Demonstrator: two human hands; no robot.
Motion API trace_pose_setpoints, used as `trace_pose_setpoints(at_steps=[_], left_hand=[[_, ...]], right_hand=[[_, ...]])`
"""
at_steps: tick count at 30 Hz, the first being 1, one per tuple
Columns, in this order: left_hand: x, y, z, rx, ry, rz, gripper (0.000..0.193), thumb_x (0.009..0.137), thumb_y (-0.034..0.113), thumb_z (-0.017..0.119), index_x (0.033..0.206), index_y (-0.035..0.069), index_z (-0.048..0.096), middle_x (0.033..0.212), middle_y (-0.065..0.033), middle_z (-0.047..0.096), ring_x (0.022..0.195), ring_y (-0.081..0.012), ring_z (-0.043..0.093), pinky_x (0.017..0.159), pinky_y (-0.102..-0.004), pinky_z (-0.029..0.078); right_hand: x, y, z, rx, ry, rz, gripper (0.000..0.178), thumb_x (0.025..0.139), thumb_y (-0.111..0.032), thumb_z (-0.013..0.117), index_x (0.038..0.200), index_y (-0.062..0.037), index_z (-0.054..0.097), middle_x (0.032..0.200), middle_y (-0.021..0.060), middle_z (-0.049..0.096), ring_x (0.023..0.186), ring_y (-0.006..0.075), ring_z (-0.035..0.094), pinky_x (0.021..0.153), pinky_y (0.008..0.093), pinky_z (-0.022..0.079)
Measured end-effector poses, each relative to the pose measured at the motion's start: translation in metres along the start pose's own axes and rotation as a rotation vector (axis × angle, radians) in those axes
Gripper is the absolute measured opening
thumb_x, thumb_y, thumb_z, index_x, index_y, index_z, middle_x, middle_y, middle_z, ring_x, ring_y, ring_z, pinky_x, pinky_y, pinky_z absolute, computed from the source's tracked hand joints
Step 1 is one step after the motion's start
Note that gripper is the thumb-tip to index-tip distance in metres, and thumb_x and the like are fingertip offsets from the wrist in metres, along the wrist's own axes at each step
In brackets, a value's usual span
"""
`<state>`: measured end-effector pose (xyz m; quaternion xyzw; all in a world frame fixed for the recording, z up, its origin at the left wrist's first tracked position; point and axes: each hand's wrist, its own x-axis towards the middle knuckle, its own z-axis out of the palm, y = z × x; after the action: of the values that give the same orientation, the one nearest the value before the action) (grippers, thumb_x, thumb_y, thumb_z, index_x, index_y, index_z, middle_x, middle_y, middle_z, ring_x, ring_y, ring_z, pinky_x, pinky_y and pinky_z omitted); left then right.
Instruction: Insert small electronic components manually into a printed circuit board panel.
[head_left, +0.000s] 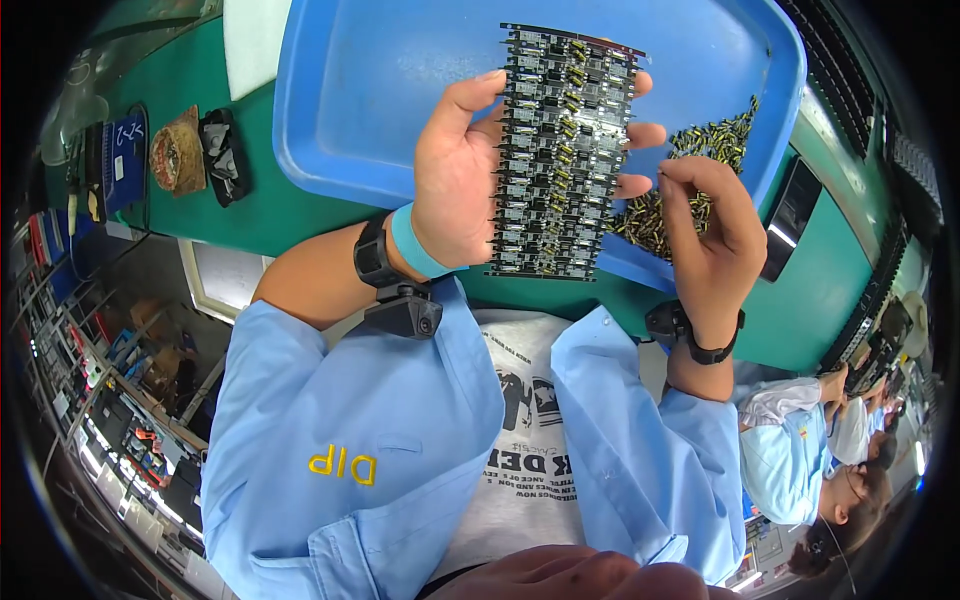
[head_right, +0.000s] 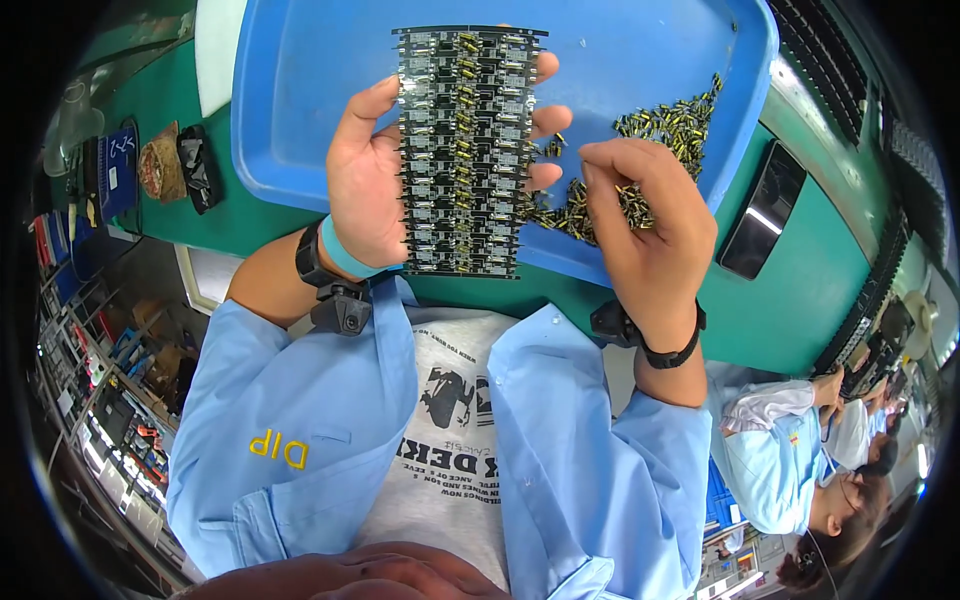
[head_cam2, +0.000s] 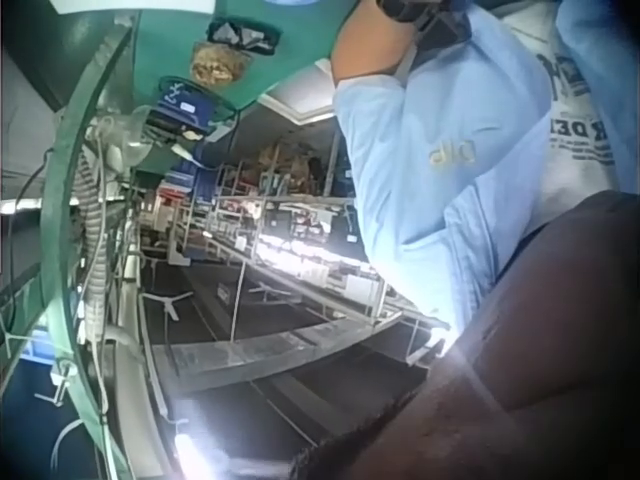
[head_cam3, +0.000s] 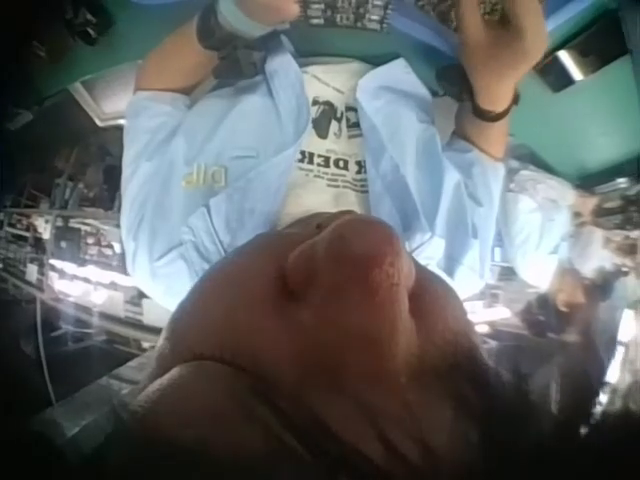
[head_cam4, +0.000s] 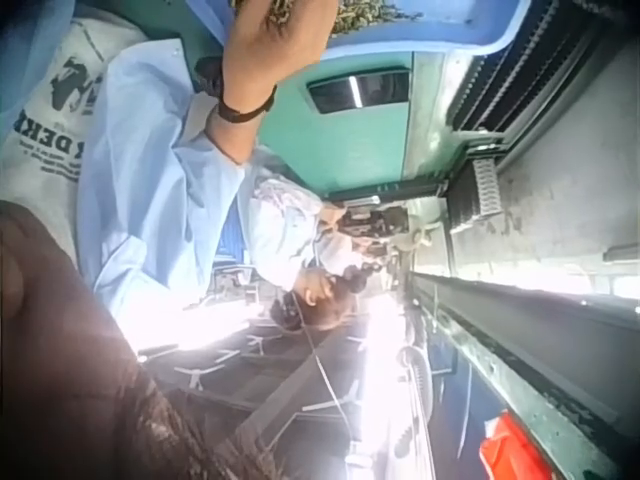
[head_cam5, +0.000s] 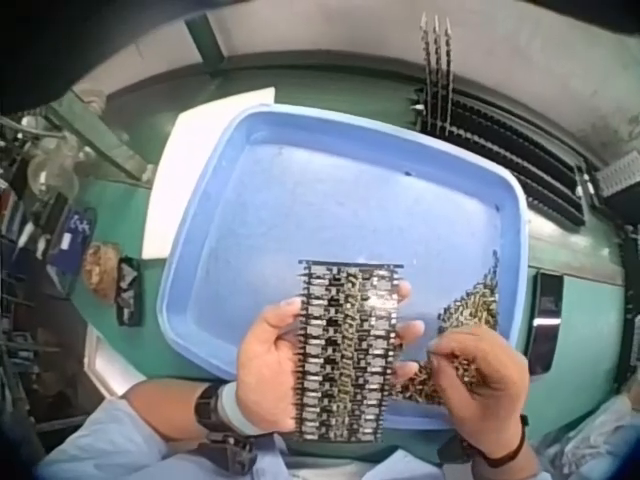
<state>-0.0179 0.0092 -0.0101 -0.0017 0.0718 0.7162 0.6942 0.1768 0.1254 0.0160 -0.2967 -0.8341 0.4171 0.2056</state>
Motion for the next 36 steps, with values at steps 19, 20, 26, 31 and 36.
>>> trace_pose_setpoints(at_steps=[19,20,26,31,36], left_hand=[[0.0,-0.001,0.002,-0.047,0.007,-0.028,0.075,0.108,0.05,0.031,0.161,-0.002,0.035,0.166,-0.017,0.04,0.135,-0.0413,0.059,0.114,-0.0528,0.051],[0.0,-0.002,0.003,-0.064,0.036,-0.025,0.075,0.107,0.05,0.031,0.159,-0.003,0.039,0.163,-0.0171,0.045,0.131,-0.0415,0.062,0.113,-0.0516,0.051],[0.0,-0.004,0.001,-0.078,0.033,-0.016,0.073,0.107,0.049,0.031,0.158,-0.003,0.041,0.161,-0.0191,0.046,0.133,-0.0392,0.06,0.113,-0.0509,0.052],[0.001,-0.007,0.0,-0.01,0.065,-0.003,0.07,0.107,0.047,0.032,0.154,-0.003,0.046,0.155,-0.0209,0.052,0.133,-0.0363,0.061,0.111,-0.0493,0.054],[0.001,-0.012,0.001,0.044,0.097,0.051,0.065,0.108,0.043,0.032,0.149,-0.004,0.051,0.149,-0.0203,0.058,0.13,-0.0345,0.062,0.109,-0.0485,0.055]], right_hand=[[-0.002,0.019,0.0,0.538,0.131,0.089,0.014,0.097,0.004,0.073,0.11,0.0061,0.072,0.109,0.0131,0.072,0.1,0.0187,0.069,0.09,0.0306,0.056],[-0.003,0.018,0.0,0.531,0.131,0.094,0.013,0.097,0.003,0.073,0.11,0.006,0.072,0.109,0.0128,0.072,0.1,0.0184,0.069,0.09,0.0302,0.055],[-0.002,0.005,0.003,0.501,0.135,0.155,0.011,0.096,0.001,0.075,0.105,0.0056,0.072,0.107,0.0126,0.072,0.1,0.0214,0.066,0.091,0.0322,0.052],[0.002,-0.004,0.003,0.086,0.001,-0.304,0.015,0.088,0.001,0.079,0.102,0.0024,0.074,0.102,0.011,0.072,0.1,0.0266,0.064,0.091,0.0367,0.05],[-0.003,-0.017,0.015,-0.17,-0.054,-0.465,0.023,0.078,-0.001,0.084,0.1,-0.004,0.076,0.097,0.0077,0.072,0.096,0.03,0.062,0.091,0.0401,0.049]])
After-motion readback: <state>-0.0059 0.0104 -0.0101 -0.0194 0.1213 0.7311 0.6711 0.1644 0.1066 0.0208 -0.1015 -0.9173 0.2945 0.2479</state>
